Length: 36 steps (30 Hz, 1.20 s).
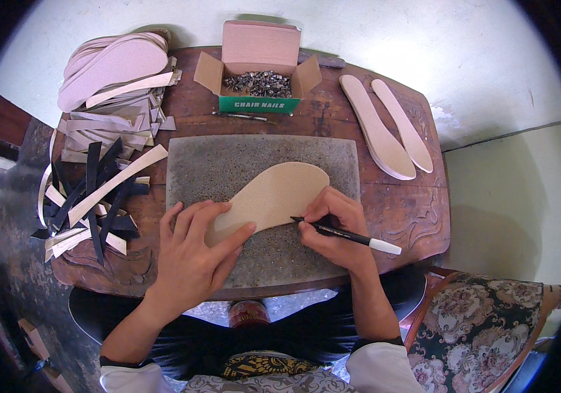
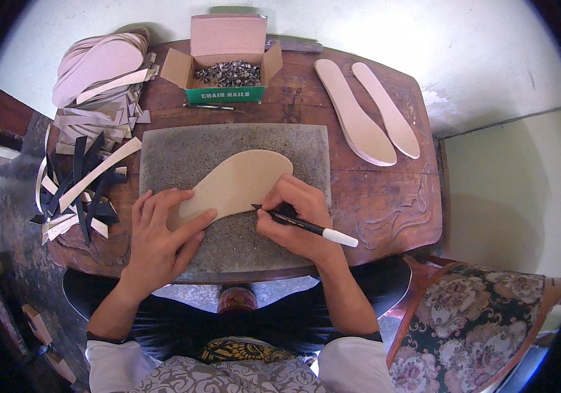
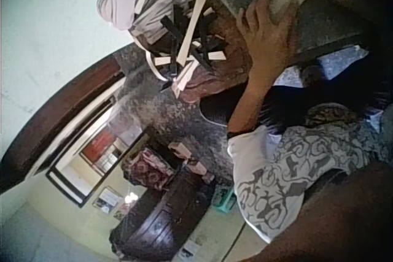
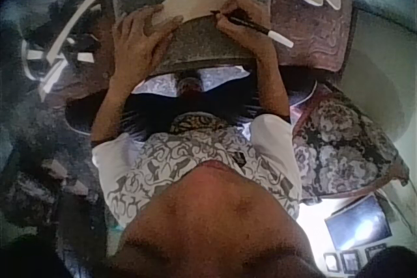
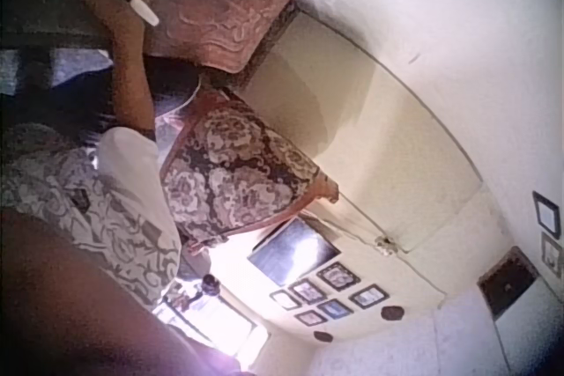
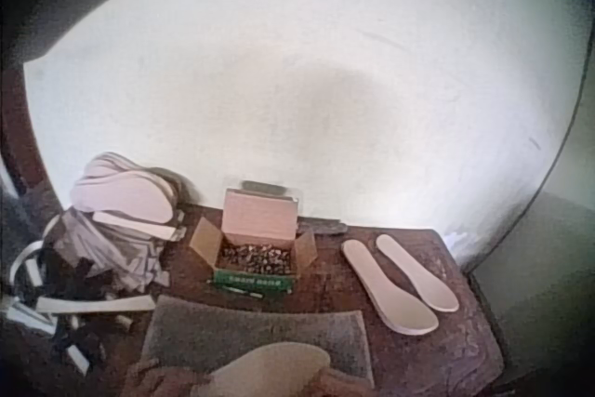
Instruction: The person sits cross-legged on the floor and uses a black marker to trace the outline of a shoe insole placed on a grey mat. They repeatedly pick up insoles from a stack, trace them, and place the marked insoles aside.
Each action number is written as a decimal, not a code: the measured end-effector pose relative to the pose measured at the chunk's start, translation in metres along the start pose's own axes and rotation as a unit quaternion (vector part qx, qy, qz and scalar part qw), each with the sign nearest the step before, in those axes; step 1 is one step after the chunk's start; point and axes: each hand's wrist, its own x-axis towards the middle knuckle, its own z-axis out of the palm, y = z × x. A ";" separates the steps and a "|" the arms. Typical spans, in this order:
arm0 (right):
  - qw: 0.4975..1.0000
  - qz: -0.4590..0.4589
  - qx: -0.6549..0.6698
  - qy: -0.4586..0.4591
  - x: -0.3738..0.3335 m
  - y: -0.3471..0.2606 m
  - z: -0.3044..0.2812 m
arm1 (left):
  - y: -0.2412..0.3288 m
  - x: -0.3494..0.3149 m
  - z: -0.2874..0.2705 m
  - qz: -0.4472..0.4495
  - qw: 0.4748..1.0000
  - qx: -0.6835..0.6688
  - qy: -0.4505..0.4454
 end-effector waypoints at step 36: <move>0.995 0.046 0.070 0.057 0.001 0.001 -0.004 | -0.001 0.000 0.001 0.002 1.000 0.007 0.009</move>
